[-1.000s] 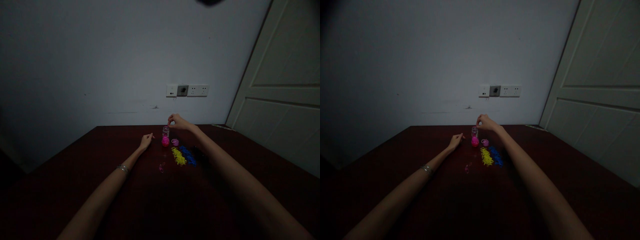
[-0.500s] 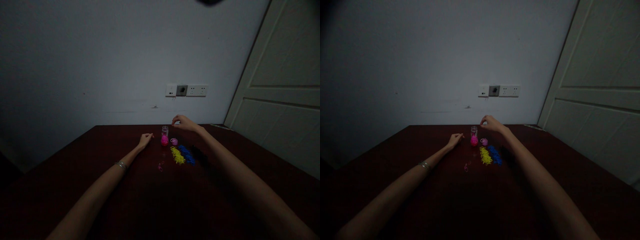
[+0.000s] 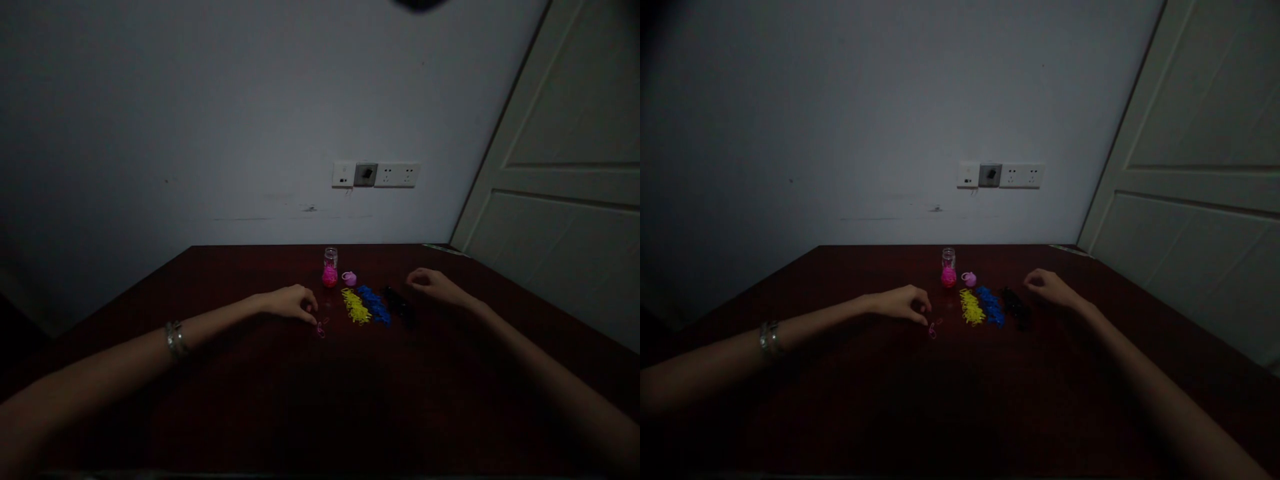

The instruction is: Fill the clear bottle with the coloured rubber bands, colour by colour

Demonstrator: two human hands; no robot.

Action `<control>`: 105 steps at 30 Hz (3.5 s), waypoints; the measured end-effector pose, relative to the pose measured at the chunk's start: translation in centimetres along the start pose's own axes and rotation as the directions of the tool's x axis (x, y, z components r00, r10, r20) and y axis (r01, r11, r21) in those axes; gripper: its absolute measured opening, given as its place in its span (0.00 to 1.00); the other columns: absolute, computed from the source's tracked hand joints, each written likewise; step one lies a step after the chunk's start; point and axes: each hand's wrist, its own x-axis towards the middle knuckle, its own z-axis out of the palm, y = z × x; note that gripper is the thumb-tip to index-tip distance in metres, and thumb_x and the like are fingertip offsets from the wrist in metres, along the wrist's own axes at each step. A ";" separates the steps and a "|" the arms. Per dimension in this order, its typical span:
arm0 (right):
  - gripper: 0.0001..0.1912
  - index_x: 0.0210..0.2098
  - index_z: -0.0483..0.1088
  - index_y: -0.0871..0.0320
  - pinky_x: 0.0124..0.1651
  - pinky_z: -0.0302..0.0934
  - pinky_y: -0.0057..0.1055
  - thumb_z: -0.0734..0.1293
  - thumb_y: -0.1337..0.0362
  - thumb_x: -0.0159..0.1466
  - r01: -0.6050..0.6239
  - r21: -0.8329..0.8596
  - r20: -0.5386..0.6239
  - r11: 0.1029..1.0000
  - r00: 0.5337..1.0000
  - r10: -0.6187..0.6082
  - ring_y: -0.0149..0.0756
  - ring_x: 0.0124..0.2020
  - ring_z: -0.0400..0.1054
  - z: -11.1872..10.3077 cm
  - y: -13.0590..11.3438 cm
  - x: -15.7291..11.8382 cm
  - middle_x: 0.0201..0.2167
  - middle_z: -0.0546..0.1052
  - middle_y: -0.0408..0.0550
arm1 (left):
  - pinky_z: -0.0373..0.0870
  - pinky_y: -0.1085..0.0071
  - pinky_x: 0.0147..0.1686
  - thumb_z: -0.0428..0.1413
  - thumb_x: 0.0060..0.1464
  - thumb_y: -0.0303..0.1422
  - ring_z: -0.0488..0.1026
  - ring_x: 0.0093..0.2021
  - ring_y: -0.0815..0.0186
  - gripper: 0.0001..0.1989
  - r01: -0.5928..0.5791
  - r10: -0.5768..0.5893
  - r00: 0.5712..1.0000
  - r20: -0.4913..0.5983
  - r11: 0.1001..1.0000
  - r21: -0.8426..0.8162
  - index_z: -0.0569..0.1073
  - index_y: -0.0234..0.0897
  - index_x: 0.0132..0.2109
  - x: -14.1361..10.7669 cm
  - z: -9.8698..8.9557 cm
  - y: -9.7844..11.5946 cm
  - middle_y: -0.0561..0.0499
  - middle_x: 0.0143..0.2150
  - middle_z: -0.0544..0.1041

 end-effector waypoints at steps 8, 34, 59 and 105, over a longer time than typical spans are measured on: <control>0.14 0.31 0.73 0.57 0.46 0.61 0.37 0.62 0.55 0.54 -0.073 0.056 -0.103 0.996 0.992 0.079 0.41 0.39 0.69 2.1 3.8 -2.7 0.36 0.75 0.50 | 0.61 0.76 0.33 0.56 0.48 0.43 0.69 0.38 0.68 0.19 -0.071 0.077 0.996 -0.037 0.988 0.139 0.73 0.39 0.45 -0.7 1.9 1.6 0.49 0.41 0.71; 0.12 0.31 0.72 0.55 0.47 0.61 0.40 0.62 0.56 0.54 -0.072 0.079 -0.203 0.994 0.975 0.087 0.43 0.40 0.68 2.9 4.0 -3.4 0.36 0.74 0.50 | 0.61 0.75 0.33 0.48 0.56 0.35 0.67 0.35 0.69 0.12 -0.082 0.210 0.901 -0.379 0.942 0.326 0.74 0.34 0.39 2.2 -1.9 2.8 0.47 0.38 0.71; 0.13 0.30 0.72 0.55 0.46 0.61 0.40 0.62 0.55 0.54 -0.063 0.093 -0.218 0.994 0.972 0.082 0.44 0.40 0.68 2.9 3.5 -3.4 0.35 0.74 0.50 | 0.57 0.74 0.27 0.58 0.39 0.28 0.66 0.24 0.70 0.08 0.108 -0.085 0.942 -0.325 0.993 0.053 0.78 0.27 0.29 10.7 -10.6 -1.1 0.47 0.23 0.76; 0.09 0.34 0.71 0.58 0.42 0.61 0.35 0.60 0.64 0.58 0.282 0.034 -0.159 0.959 0.949 -0.273 0.36 0.38 0.67 2.3 -9.2 -2.5 0.34 0.74 0.49 | 0.54 0.74 0.24 0.48 0.47 0.40 0.60 0.19 0.71 0.19 0.147 -0.569 0.532 -0.626 0.791 -0.594 0.73 0.31 0.19 7.6 2.3 -9.0 0.53 0.14 0.66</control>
